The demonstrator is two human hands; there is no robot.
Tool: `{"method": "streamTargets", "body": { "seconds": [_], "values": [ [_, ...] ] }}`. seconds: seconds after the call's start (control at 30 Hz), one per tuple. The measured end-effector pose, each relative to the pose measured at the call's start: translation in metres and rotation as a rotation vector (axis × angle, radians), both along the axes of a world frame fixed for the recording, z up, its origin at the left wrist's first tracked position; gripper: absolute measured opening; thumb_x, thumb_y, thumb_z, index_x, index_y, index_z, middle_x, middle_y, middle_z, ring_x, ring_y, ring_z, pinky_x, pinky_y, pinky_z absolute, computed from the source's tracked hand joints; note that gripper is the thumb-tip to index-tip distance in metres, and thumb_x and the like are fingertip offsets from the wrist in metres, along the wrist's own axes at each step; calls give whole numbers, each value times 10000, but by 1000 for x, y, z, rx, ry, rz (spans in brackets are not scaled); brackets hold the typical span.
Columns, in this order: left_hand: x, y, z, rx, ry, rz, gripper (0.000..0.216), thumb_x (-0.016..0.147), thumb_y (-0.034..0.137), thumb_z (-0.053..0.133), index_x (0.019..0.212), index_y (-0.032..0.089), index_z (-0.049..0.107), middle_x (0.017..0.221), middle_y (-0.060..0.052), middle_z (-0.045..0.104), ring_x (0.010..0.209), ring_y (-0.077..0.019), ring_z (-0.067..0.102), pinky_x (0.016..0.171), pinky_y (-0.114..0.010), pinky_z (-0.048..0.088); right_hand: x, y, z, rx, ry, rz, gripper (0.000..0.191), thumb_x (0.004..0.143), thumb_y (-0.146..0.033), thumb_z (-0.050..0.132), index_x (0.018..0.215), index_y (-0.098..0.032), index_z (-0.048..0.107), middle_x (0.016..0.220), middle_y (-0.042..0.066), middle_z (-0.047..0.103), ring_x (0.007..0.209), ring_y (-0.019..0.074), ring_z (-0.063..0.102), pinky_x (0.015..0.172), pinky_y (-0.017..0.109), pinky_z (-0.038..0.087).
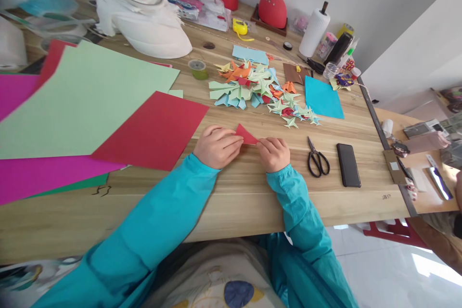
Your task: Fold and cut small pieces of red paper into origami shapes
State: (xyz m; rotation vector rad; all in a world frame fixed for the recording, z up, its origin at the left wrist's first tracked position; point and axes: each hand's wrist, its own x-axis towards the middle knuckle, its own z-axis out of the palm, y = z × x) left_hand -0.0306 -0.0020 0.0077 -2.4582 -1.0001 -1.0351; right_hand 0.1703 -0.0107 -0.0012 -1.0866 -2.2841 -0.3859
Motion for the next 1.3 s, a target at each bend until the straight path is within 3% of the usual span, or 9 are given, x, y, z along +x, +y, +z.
{"method": "streamTargets", "body": {
  "seconds": [0.23,0.43,0.57,0.67,0.93,1.3],
  "values": [
    [-17,7,5,111,-16,57,116,756,174,523,774,239,617,821,52,697,807,-176,593,769,-391,392,9,7,-1,37,77,-8,206,803,-124,497,874,-218,666,895,33,697,822,151,595,712,289,413],
    [-27,8,2,62,-110,152,167,749,166,497,829,220,634,834,-15,695,799,-208,594,707,-397,401,14,7,1,26,125,-72,207,820,-134,484,855,-213,672,879,60,696,818,160,606,704,290,417],
    [-13,3,0,-19,-101,70,227,760,230,505,945,214,636,968,-58,674,900,-234,567,738,-405,407,9,4,-3,-6,93,-2,199,817,-134,496,898,-215,658,918,48,692,843,152,604,718,285,425],
    [-4,1,-2,-43,-69,-28,204,780,183,478,874,240,650,901,-21,690,869,-199,577,764,-390,411,3,1,-1,-25,93,27,190,821,-142,494,895,-211,655,935,42,690,851,149,603,733,286,430],
    [8,-6,-4,-66,-75,-128,203,791,157,448,805,208,644,812,-23,691,826,-169,583,819,-372,406,-15,-6,14,-5,10,142,174,804,-127,498,823,-202,654,855,20,699,856,145,598,803,314,406],
    [-6,-1,2,13,-157,-82,195,779,109,468,825,213,626,849,-6,702,817,-170,606,751,-362,424,6,3,11,45,96,8,129,775,-140,525,790,-185,645,794,27,702,810,156,599,756,314,404]
  ]
}}
